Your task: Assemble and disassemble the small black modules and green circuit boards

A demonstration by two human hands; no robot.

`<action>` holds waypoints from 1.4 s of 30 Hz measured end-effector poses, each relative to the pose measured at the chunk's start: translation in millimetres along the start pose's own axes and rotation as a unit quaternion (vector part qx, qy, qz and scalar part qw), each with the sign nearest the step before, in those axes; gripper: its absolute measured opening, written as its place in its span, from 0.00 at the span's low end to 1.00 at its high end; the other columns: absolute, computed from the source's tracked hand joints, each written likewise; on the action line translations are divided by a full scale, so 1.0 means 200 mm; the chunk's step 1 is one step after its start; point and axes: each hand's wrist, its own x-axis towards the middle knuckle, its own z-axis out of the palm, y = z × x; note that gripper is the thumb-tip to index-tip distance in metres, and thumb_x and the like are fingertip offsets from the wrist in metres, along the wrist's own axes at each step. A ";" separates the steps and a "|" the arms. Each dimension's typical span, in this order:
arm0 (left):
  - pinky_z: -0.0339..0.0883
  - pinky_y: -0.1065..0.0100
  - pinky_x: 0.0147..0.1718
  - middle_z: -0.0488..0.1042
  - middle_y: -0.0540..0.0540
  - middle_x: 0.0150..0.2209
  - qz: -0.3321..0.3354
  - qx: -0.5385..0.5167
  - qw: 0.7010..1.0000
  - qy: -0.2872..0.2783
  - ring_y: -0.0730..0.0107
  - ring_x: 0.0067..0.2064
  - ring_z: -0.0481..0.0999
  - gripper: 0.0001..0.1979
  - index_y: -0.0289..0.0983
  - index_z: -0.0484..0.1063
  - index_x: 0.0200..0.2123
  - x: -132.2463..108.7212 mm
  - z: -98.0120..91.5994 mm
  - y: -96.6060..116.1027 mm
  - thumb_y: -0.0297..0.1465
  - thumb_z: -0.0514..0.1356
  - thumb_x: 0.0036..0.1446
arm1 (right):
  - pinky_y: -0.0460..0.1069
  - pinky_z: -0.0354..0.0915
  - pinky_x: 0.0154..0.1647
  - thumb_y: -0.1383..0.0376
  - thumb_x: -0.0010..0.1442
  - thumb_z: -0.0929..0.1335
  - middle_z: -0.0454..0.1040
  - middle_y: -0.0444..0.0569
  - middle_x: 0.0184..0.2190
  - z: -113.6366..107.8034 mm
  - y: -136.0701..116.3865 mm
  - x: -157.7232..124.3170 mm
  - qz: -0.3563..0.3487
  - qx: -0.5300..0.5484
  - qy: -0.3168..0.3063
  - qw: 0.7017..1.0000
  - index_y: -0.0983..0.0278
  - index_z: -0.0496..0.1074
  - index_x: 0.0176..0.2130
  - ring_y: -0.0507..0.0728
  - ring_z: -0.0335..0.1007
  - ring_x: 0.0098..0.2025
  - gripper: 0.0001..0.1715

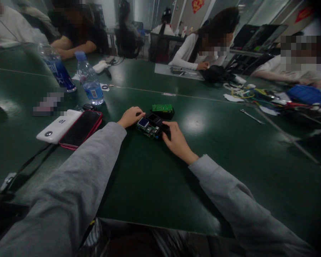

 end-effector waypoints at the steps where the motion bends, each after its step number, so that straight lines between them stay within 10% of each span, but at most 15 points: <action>1: 0.65 0.59 0.47 0.76 0.44 0.43 0.001 -0.001 1.000 0.000 0.63 0.45 0.72 0.18 0.39 0.77 0.38 0.00 0.00 0.00 0.42 0.51 0.65 | 0.63 0.67 0.54 0.66 0.63 0.62 0.62 0.57 0.53 0.00 0.00 0.00 -0.001 0.001 0.002 1.000 0.61 0.59 0.58 0.65 0.65 0.54 0.24; 42: 0.65 0.61 0.48 0.76 0.44 0.43 0.007 -0.001 1.000 0.002 0.64 0.45 0.72 0.18 0.37 0.77 0.38 -0.01 -0.01 0.02 0.42 0.51 0.65 | 0.61 0.67 0.53 0.66 0.62 0.63 0.62 0.58 0.51 0.00 -0.01 0.00 -0.005 -0.004 0.001 1.000 0.65 0.59 0.57 0.63 0.65 0.51 0.24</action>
